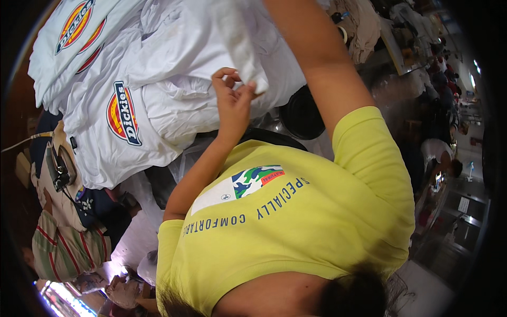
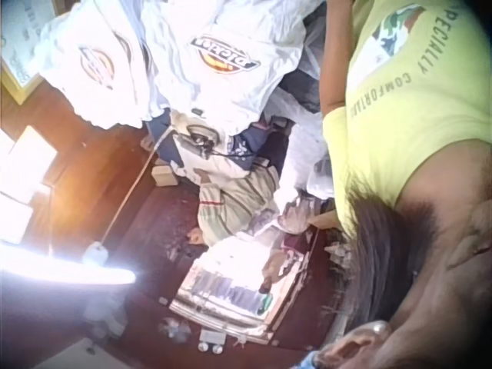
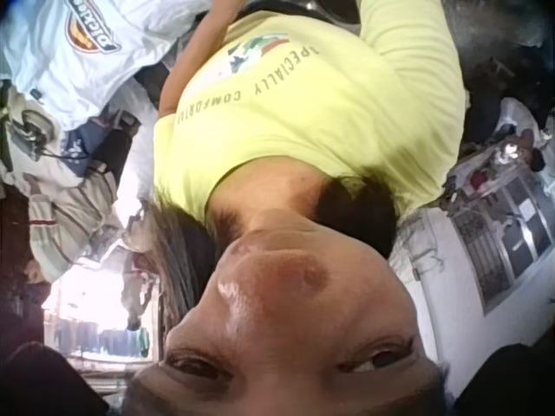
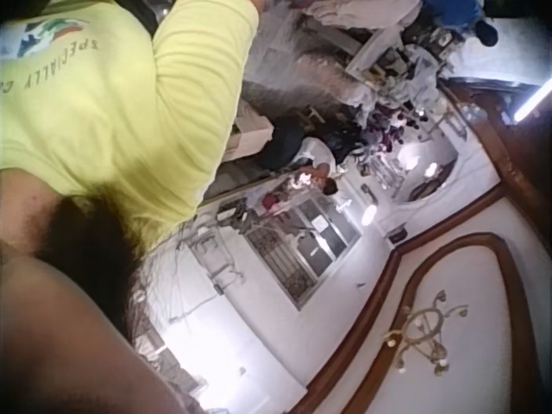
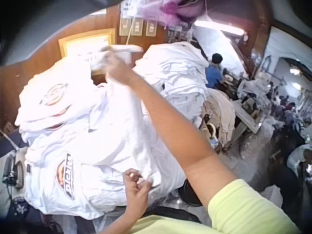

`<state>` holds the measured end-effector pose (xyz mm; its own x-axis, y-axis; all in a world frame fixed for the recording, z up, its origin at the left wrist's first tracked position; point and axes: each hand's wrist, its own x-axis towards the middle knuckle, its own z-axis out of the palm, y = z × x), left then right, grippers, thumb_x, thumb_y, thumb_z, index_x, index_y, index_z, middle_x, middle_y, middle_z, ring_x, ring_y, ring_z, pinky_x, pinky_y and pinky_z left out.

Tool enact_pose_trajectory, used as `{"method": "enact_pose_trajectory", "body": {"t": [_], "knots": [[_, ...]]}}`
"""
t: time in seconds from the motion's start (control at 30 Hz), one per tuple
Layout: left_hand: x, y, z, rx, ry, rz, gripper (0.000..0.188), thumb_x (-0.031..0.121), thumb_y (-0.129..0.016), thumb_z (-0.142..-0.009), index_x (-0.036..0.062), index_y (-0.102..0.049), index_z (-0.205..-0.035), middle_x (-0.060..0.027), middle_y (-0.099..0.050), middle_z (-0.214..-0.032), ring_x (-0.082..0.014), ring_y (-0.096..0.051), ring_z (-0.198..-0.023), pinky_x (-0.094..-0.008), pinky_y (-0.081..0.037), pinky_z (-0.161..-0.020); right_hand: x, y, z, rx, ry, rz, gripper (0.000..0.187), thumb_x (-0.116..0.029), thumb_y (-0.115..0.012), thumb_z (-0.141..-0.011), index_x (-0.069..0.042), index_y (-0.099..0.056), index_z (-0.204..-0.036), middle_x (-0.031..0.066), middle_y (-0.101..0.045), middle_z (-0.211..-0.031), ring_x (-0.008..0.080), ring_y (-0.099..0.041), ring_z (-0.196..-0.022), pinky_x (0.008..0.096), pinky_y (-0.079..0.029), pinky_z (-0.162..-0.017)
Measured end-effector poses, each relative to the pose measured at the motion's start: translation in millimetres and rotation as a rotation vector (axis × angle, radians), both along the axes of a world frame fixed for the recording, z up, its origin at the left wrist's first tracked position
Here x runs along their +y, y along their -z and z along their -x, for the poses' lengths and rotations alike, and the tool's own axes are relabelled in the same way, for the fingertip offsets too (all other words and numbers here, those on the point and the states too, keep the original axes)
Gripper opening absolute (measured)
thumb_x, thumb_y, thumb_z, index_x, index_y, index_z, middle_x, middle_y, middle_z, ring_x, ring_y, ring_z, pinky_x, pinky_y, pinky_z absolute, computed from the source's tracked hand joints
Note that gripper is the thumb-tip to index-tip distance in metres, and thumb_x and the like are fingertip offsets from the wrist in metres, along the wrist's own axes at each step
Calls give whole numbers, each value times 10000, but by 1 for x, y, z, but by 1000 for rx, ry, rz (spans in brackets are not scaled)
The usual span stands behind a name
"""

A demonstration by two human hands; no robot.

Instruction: The person folds several white t-shirts, using shears to trim loose threads and smoothing the fabric by hand before stacking them on a table.

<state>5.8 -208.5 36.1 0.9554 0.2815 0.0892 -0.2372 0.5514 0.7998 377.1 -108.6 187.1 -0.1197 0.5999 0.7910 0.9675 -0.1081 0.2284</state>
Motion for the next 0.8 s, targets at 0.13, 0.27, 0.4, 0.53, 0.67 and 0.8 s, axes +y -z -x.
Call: {"method": "enact_pose_trajectory", "body": {"t": [0.13, 0.27, 0.4, 0.53, 0.67, 0.8], "knots": [[44, 39, 13, 262, -69, 99, 380, -7, -578, -789, 59, -343, -1081, -37, -429, -840, -125, -520, -767, -327, -533, -730, 9, 12, 190, 821, -578, 327, 689, -224, -569, -823, -4, -187, -1352, 233, -415, -1262, 271, -481, -1110, 316, -383, -922], [70, 88, 42, 471, -49, 13, 351, 20, -581, -796, -11, -384, -1084, -36, -492, -751, -134, -554, -676, -280, -533, -676, -50, 99, 206, 814, -189, 202, 272, -264, -571, -812, -89, -605, -1017, 99, -647, -869, 197, -619, -814, 295, -470, -732], [74, 76, 48, 491, -23, -63, 339, 75, -594, -811, -31, -428, -1086, -63, -580, -785, -130, -586, -643, -234, -509, -615, -168, 177, 197, 1151, 191, -136, 176, -119, -550, -846, -20, -606, -980, 44, -630, -935, 121, -581, -885, 253, -459, -786], [79, 78, 45, 544, -16, -171, 268, 185, -624, -815, -13, -529, -969, -56, -598, -747, -111, -582, -589, -197, -454, -528, -312, 259, 167, 968, 807, -314, 205, -6, -530, -757, -50, -616, -937, 142, -619, -917, 266, -608, -845, 311, -478, -746], [78, 79, 42, 621, -21, -211, 303, 287, -648, -800, 8, -571, -890, -53, -600, -715, -87, -554, -542, -180, -384, -464, -384, 278, 176, 948, 1437, 62, 263, -142, -579, -758, -89, -577, -1015, 172, -590, -988, 328, -572, -927, 403, -453, -795], [71, 75, 34, 649, -149, -299, 325, 310, -658, -786, 11, -575, -883, -40, -590, -685, -75, -531, -510, -178, -367, -440, -401, 290, 176, 1050, 1449, 243, 337, -171, -577, -776, -106, -518, -1101, 190, -560, -1044, 354, -545, -972, 432, -435, -820]]}}
